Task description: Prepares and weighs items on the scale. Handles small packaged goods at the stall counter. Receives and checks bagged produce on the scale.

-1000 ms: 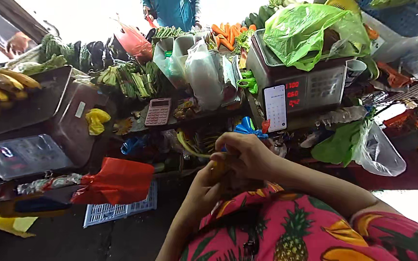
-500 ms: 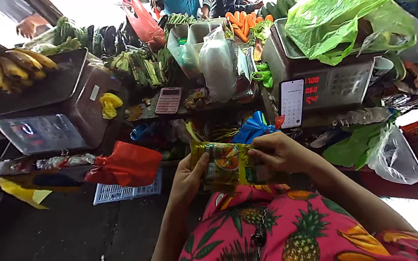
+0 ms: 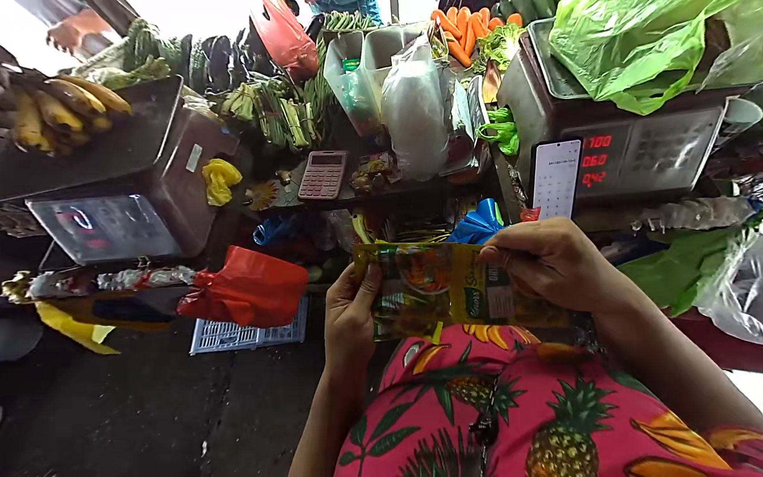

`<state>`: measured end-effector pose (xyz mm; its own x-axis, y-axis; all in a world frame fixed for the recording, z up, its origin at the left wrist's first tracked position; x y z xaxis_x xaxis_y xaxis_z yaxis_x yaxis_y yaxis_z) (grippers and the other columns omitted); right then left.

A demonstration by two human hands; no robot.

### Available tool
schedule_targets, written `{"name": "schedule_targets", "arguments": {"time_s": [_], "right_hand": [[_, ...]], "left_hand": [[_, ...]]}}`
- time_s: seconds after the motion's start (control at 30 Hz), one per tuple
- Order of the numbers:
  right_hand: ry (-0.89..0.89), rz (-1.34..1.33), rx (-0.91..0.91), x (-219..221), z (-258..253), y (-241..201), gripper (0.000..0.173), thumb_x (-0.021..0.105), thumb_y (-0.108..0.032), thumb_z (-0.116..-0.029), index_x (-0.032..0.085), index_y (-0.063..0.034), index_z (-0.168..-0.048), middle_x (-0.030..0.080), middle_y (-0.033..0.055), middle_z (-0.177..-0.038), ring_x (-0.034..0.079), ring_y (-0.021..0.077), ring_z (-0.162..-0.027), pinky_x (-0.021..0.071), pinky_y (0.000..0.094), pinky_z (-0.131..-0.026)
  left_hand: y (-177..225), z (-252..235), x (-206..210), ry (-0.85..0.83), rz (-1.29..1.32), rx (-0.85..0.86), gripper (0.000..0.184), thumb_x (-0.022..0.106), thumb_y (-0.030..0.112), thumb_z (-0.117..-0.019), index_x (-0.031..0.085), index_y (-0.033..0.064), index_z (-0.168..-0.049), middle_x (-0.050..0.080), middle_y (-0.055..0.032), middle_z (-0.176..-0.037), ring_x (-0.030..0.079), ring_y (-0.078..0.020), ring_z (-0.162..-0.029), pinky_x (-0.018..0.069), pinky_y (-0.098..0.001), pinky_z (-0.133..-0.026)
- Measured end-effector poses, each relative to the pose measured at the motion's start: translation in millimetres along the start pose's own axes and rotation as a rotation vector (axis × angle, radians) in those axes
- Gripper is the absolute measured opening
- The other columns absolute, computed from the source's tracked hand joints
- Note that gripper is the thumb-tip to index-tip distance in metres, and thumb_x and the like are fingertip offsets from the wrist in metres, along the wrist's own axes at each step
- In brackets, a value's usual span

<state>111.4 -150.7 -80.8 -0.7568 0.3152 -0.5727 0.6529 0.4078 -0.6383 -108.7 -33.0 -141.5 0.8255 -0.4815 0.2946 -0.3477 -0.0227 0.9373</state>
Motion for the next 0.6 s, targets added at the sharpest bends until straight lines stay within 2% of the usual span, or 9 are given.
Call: {"name": "schedule_targets", "arguments": {"time_s": [0.07,0.13,0.2,0.27,0.33,0.4,0.47,0.53,0.6], "right_hand": [[0.125,-0.023,0.061,-21,7,2,0.018,0.058,-0.014,-0.1012,0.075,-0.0073,-0.097,0.07,-0.0067,-0.083,0.062,-0.0047,-0.073,0.0536,0.0132,-0.067],[0.338,0.026,0.185,-71,24,8,0.018,0.058,-0.018,-0.1038,0.075,-0.0129,-0.101,0.071,-0.0115,-0.088,0.065,-0.0046,-0.075,0.0569,0.0155,-0.068],[0.472,0.115,0.21,-103,30,3,0.017,0.058,-0.024,-0.105,0.072,-0.0186,-0.098,0.066,-0.0184,-0.082,0.06,-0.0094,-0.069,0.0525,0.0111,-0.062],[0.387,0.094,0.17,-90,23,-11,0.017,0.059,-0.029,-0.1046,0.069,-0.0208,-0.093,0.062,-0.019,-0.075,0.055,-0.0107,-0.061,0.0489,0.0094,-0.054],[0.198,0.039,0.078,-50,4,-18,0.018,0.061,-0.027,-0.1033,0.068,-0.0143,-0.092,0.06,-0.0134,-0.072,0.054,-0.0093,-0.059,0.0485,0.0096,-0.053],[0.073,0.053,0.002,-16,-17,-13,0.02,0.063,-0.024,-0.1013,0.07,-0.0079,-0.093,0.06,-0.0092,-0.07,0.052,-0.0076,-0.058,0.0459,0.0101,-0.052],[0.051,0.122,-0.009,-1,-37,-2,0.022,0.062,-0.026,-0.1019,0.071,-0.0081,-0.094,0.059,-0.0077,-0.067,0.051,-0.0044,-0.056,0.0448,0.0141,-0.049],[0.036,0.166,-0.044,4,-64,17,0.025,0.059,-0.027,-0.1039,0.071,-0.0079,-0.094,0.06,-0.0049,-0.066,0.053,0.0012,-0.056,0.0465,0.0215,-0.05],[-0.033,0.201,-0.04,14,-96,47,0.034,0.055,-0.035,-0.1055,0.07,-0.0094,-0.089,0.057,-0.0019,-0.064,0.054,0.0099,-0.056,0.0453,0.0337,-0.053]], "left_hand": [[0,-5,-26,0.217,0.01,-0.039,0.025,0.041,0.013,-0.1092,0.063,0.0053,-0.117,0.074,-0.0013,-0.094,0.073,-0.0099,-0.084,0.0634,-0.0303,-0.078],[4,-16,-85,0.426,-0.019,0.002,0.033,0.035,0.02,-0.1123,0.055,0.0037,-0.132,0.072,-0.0053,-0.107,0.071,-0.0141,-0.096,0.0618,-0.036,-0.086],[19,-22,-113,0.502,-0.244,0.08,0.027,0.041,0.017,-0.1111,0.056,0.0028,-0.128,0.072,0.0016,-0.103,0.072,-0.0075,-0.095,0.062,-0.0297,-0.087],[23,-16,-90,0.336,-0.468,0.134,0.02,0.048,0.014,-0.1076,0.062,0.0066,-0.118,0.071,0.0121,-0.097,0.069,0.0017,-0.092,0.0598,-0.0235,-0.087],[14,-16,-52,0.147,-0.546,0.155,0.018,0.051,0.014,-0.1064,0.065,0.0084,-0.116,0.07,0.0153,-0.095,0.067,0.0057,-0.089,0.0585,-0.02,-0.084],[2,-23,-31,0.066,-0.598,0.12,0.02,0.052,0.016,-0.1059,0.066,0.0056,-0.116,0.071,0.0092,-0.093,0.068,0.0039,-0.085,0.059,-0.0194,-0.079],[-8,-33,-34,0.111,-0.78,0.053,0.027,0.052,0.026,-0.107,0.067,0.006,-0.118,0.071,0.0032,-0.091,0.068,0.0007,-0.08,0.0584,-0.0225,-0.075],[-18,-44,-50,0.195,-0.943,0.018,0.033,0.05,0.031,-0.108,0.066,0.0035,-0.118,0.071,-0.0071,-0.09,0.069,-0.0123,-0.079,0.0585,-0.0376,-0.074],[-27,-56,-69,0.27,-1.012,-0.027,0.037,0.047,0.031,-0.1097,0.063,0.0008,-0.123,0.07,-0.0157,-0.096,0.07,-0.0241,-0.086,0.0564,-0.0495,-0.081]]}}
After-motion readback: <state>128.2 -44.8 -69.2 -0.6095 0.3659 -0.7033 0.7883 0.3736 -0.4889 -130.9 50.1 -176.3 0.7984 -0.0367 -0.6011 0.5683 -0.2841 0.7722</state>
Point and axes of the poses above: each hand's wrist, its own z-axis away from the middle knuckle, its own x-axis out of the palm, y = z × x, the point moved 5 cm from there along -z, towards the middle knuckle
